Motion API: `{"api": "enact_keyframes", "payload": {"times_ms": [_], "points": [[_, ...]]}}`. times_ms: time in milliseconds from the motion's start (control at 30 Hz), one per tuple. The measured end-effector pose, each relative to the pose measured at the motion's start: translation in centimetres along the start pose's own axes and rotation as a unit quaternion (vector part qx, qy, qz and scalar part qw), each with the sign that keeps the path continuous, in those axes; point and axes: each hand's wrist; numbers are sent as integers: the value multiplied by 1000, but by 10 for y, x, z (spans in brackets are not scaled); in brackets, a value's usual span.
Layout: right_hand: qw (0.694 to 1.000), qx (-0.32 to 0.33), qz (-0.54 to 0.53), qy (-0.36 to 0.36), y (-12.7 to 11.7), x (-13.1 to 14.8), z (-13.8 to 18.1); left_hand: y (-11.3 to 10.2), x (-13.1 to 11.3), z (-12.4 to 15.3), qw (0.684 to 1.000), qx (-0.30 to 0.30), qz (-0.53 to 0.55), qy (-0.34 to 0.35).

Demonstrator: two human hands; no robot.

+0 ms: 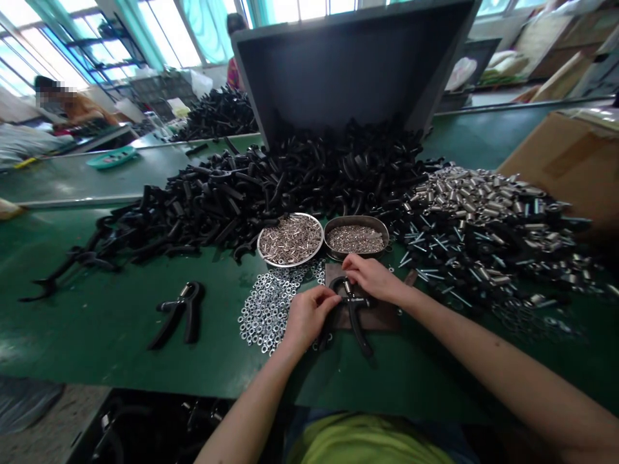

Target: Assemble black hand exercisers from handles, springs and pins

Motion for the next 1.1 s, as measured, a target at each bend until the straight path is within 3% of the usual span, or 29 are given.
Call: {"api": "enact_keyframes", "payload": {"times_ms": [300,433,533,667,833,1000,1100], "points": [[977,78,196,-31,1,33,-11,9,-4,-9,986,-13,-133,95],[967,83,242,-24,2,33,-5,11,-4,-11,984,-7,-138,111],[963,52,264,-2,-10,17,23,13,-1,-13,987,-21,-129,96],[940,-37,334,64,-28,-13,90,15,1,-12,978,-20,-168,123],[892,-99,408,165,-17,-47,160,15,0,-8,918,-16,-335,213],[890,-116,412,154,-12,-48,164,16,-1,-2,891,-38,-384,237],[926,-134,318,152,-24,-31,145,15,-3,1,885,-32,-399,236]]}}
Point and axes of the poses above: each hand's wrist, its own z-axis away from the middle knuckle, its own y-axis out of the palm, x = y × z, and after that the axes turned 4 degrees about -y, right-handed
